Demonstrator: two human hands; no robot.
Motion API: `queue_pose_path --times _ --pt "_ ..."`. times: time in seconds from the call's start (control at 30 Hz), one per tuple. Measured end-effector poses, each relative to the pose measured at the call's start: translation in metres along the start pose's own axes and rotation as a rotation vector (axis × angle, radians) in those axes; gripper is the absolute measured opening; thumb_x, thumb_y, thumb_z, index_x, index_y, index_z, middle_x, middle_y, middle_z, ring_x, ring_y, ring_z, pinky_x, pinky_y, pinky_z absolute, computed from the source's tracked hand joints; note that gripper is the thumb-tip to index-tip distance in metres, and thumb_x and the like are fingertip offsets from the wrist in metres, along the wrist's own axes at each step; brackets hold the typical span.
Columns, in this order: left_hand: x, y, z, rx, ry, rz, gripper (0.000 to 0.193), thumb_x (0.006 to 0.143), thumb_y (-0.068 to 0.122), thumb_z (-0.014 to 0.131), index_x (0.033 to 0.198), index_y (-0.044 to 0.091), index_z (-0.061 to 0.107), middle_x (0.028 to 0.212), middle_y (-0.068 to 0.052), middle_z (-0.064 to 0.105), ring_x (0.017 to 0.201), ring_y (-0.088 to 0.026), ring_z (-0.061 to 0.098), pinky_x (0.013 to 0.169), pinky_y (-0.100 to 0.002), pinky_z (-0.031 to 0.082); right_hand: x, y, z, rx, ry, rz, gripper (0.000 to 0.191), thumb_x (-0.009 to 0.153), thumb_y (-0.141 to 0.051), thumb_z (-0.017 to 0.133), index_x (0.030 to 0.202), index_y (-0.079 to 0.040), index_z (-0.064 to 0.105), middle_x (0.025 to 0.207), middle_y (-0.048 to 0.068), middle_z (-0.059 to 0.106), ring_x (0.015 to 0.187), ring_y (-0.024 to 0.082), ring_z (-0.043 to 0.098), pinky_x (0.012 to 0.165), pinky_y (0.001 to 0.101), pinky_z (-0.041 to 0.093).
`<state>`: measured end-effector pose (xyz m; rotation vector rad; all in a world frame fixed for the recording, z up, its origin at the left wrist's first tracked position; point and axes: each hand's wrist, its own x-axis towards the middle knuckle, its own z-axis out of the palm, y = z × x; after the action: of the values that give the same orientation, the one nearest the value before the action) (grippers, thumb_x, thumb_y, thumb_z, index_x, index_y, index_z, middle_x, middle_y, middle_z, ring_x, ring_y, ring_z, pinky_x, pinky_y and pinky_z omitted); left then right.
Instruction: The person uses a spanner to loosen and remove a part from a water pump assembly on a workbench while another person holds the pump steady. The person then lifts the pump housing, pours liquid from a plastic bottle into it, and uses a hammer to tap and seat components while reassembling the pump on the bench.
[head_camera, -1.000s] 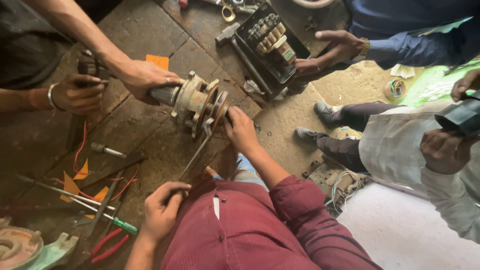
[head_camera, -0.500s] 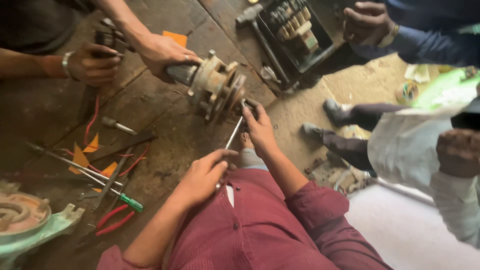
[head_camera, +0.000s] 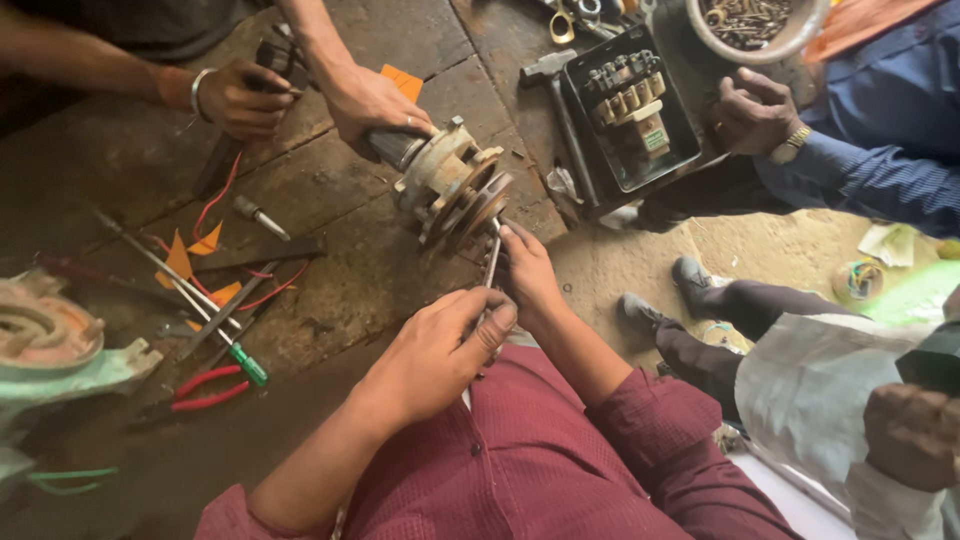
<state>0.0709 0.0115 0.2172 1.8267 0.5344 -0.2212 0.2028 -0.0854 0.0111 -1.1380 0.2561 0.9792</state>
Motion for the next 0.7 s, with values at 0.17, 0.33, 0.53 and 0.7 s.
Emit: queue_pose_path --times 0.17,0.33,0.53,0.7 --pt "-0.004 0.018 0.013 -0.011 0.088 0.124 0.053 0.096 0.052 0.056 0.127 0.01 0.063 0.104 -0.011 0.066 0.086 -0.026 0.069 0.08 -0.037 0.055 0.007 -0.013 -0.009 -0.029 -0.029 0.073 0.035 0.102 -0.026 0.059 0.13 -0.005 0.065 0.097 0.004 0.069 0.081 0.014 0.065 0.072 0.0308 0.054" --pt "0.002 0.03 0.034 0.052 0.299 0.26 0.058 0.093 0.053 0.06 0.131 0.009 0.062 0.103 -0.013 0.068 0.083 -0.028 0.07 0.076 -0.038 0.057 0.014 -0.032 -0.02 -0.061 -0.195 0.171 0.03 0.103 -0.025 0.06 0.124 -0.004 0.065 0.093 0.006 0.068 0.079 0.017 0.064 0.07 0.0333 0.054" --pt "0.046 0.042 0.055 0.323 0.525 0.449 0.05 0.097 0.054 0.064 0.119 0.009 0.068 0.091 -0.012 0.067 0.084 -0.033 0.071 0.073 -0.044 0.057 0.015 -0.051 -0.012 -0.009 -0.368 0.254 0.029 0.103 -0.025 0.059 0.125 -0.006 0.064 0.095 0.005 0.068 0.079 0.016 0.065 0.071 0.0331 0.055" --pt "0.091 0.05 0.062 0.401 0.596 0.575 0.045 0.097 0.055 0.062 0.107 0.011 0.069 0.082 -0.008 0.065 0.074 -0.03 0.07 0.067 -0.042 0.056 0.013 -0.062 0.0 -0.014 -0.395 0.255 0.029 0.103 -0.025 0.057 0.125 -0.006 0.062 0.096 0.005 0.068 0.08 0.016 0.065 0.071 0.0329 0.055"
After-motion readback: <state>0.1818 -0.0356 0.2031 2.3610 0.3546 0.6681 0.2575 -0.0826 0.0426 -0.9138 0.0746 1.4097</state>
